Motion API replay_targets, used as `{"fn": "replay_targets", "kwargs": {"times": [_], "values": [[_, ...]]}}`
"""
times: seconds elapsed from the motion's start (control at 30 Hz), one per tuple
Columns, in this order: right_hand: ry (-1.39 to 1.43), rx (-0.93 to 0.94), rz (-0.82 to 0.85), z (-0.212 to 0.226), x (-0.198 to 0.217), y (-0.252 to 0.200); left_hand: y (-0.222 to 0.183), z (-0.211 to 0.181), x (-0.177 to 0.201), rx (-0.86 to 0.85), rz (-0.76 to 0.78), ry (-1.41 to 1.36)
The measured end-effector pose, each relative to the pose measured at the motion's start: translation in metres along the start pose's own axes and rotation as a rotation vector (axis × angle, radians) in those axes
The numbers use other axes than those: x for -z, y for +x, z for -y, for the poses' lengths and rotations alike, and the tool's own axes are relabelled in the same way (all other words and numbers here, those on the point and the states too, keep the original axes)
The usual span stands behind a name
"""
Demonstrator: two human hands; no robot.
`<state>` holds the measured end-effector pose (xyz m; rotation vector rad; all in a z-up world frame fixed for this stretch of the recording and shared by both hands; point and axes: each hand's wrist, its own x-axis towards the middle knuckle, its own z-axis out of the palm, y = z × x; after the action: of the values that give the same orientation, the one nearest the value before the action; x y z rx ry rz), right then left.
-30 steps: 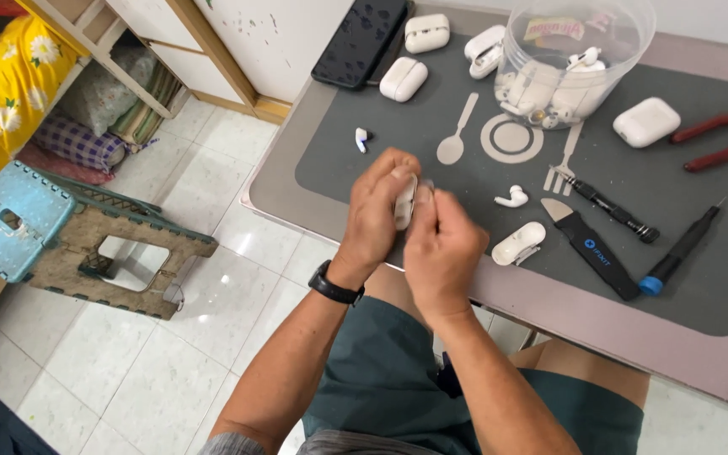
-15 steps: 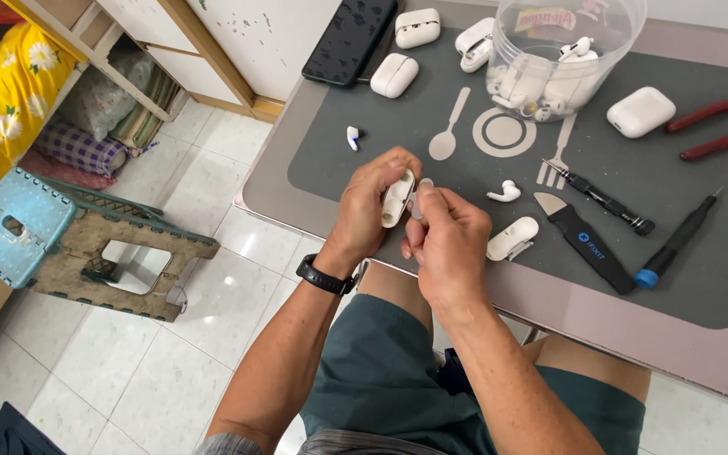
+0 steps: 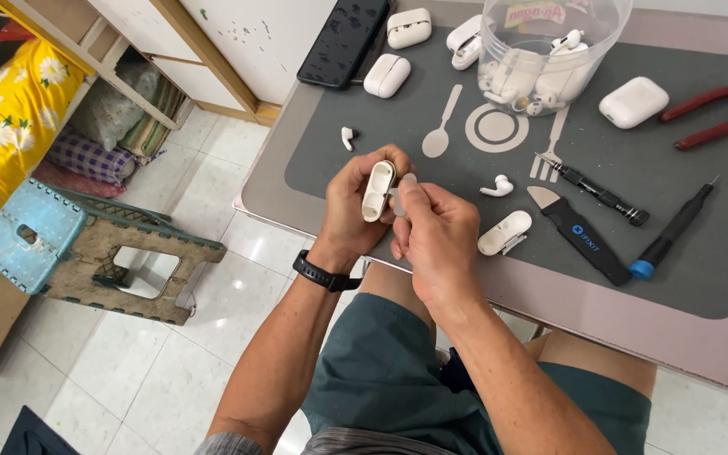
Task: Cleaning excess adhesive from earbud case components using a small blade and reassembling the internal parts.
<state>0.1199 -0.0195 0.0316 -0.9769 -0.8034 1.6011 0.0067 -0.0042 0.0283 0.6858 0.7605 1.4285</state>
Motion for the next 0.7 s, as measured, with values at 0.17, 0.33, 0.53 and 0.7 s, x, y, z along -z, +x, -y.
{"fn": "replay_targets", "kwargs": {"times": [0.17,0.33,0.53,0.7], "values": [[-0.044,0.061,0.007,0.011,-0.01,-0.008,0.002,-0.003,0.003,0.033,0.016,-0.089],[-0.084,0.159,-0.008,0.016,-0.007,-0.002,0.0,-0.014,0.001,0.079,-0.015,-0.086],[-0.488,0.236,0.032,0.029,0.006,0.009,0.001,-0.038,0.022,-0.128,-0.274,0.46],[-0.328,-0.03,0.093,0.038,-0.02,0.015,0.001,-0.044,0.023,-0.181,-0.262,0.903]]}}
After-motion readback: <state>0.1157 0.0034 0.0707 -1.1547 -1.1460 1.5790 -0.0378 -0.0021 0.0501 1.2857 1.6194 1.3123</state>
